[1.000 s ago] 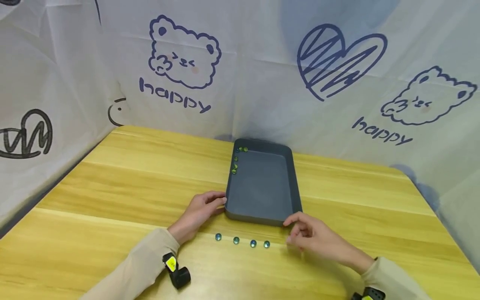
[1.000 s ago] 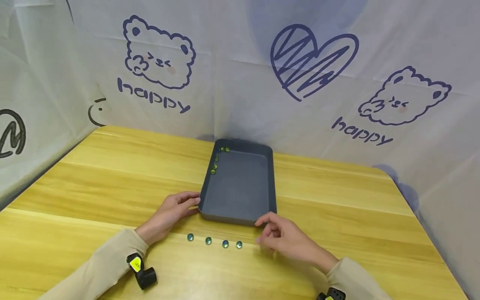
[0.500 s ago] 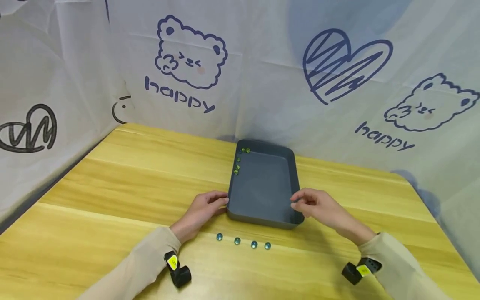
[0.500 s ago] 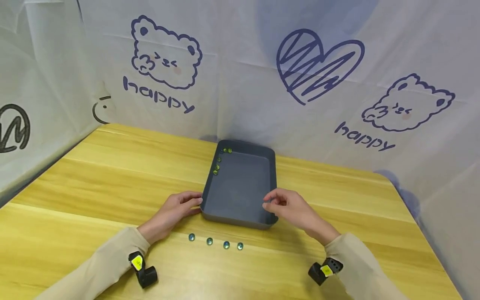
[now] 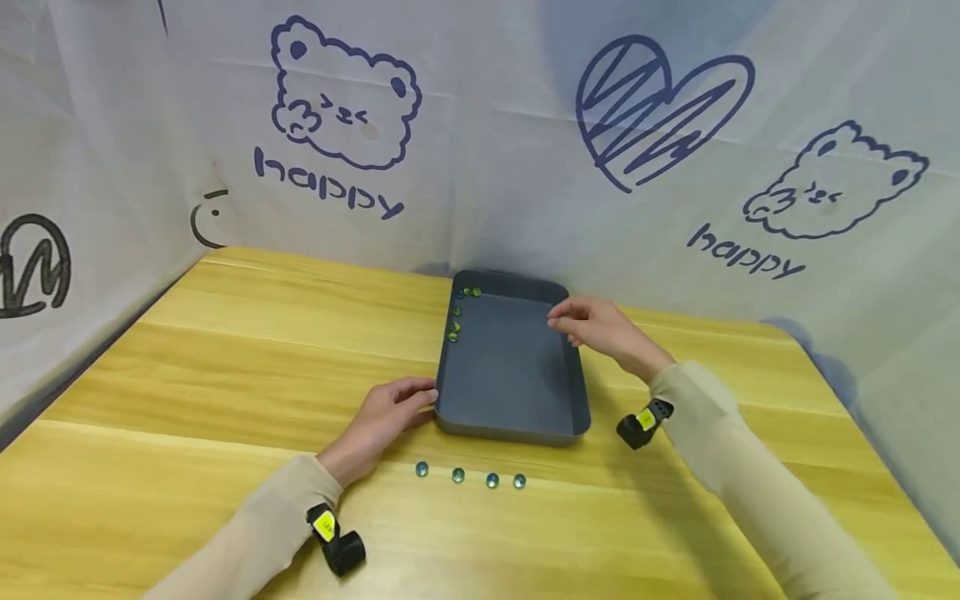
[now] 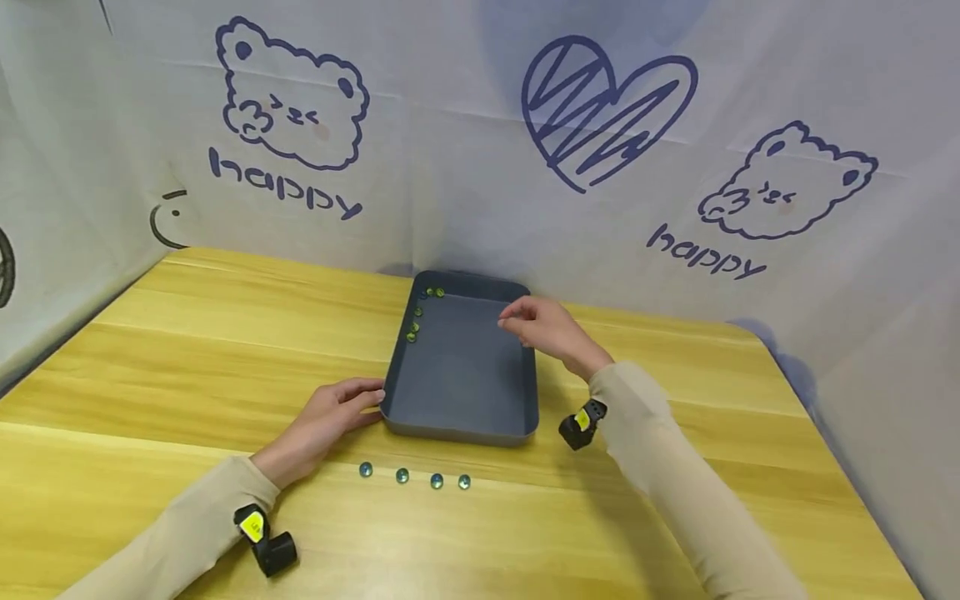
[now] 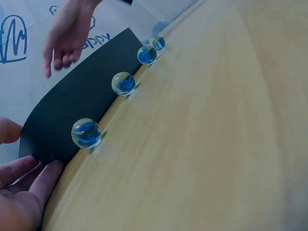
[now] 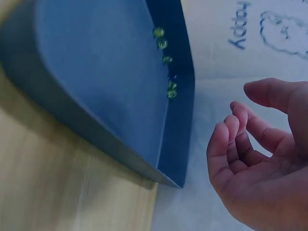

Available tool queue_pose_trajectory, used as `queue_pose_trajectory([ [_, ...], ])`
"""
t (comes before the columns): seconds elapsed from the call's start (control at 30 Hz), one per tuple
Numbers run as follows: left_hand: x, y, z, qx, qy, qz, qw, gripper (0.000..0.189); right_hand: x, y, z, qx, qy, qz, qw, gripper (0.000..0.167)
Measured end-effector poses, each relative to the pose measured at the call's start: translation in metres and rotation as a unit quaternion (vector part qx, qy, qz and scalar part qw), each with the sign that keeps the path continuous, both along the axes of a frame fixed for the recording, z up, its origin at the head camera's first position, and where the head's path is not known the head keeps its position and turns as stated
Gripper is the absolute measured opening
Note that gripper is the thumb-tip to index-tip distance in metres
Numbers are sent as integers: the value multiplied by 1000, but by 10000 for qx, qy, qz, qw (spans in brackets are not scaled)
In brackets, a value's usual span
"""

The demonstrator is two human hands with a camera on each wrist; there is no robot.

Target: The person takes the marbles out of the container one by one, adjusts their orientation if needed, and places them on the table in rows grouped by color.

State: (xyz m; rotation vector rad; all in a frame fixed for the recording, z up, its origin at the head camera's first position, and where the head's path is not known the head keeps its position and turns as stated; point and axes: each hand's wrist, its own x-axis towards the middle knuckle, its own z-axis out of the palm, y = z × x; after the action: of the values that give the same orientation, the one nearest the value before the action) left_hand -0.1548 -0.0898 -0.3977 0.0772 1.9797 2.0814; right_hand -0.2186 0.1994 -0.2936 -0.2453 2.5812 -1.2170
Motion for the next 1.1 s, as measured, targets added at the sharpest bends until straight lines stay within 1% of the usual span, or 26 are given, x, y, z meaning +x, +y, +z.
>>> queue_pose_trajectory([
  [0.2, 0, -2, 1, -34, -46, -16, 10000, 37, -32, -17, -5, -278, -91, -91, 9995, 34],
  [0.33, -1, -2, 3, -50, -9, 29, 10000, 37, -52, -30, -8, -324, 71, -237, 9992, 34],
  [0.4, -1, -2, 4, -44, 7, 14, 10000, 37, -59, -36, -13, -206, 179, -296, 9992, 33],
  [0.53, 0, -1, 4, -61, -29, -30, 10000, 37, -70, -51, -26, 74, 205, -327, 9992, 30],
  [0.63, 2, 0, 4, -77, -72, 42, 9999, 36, -77, -62, -36, 87, 122, -399, 9991, 29],
  [0.7, 4, 0, 4, -77, -73, 88, 9999, 35, -81, -69, -40, -6, 81, -486, 9988, 29],
  [0.83, 4, 2, 3, -35, -46, 65, 10000, 35, -89, -77, -43, -228, 31, -648, 9976, 29],
  [1.0, 3, 1, 2, 74, 14, 104, 9999, 34, -101, -83, -49, -581, 52, -819, 9949, 28],
  [1.1, 2, -1, 0, 120, 24, 127, 9998, 33, -105, -89, -55, -709, -51, -947, 9930, 28],
])
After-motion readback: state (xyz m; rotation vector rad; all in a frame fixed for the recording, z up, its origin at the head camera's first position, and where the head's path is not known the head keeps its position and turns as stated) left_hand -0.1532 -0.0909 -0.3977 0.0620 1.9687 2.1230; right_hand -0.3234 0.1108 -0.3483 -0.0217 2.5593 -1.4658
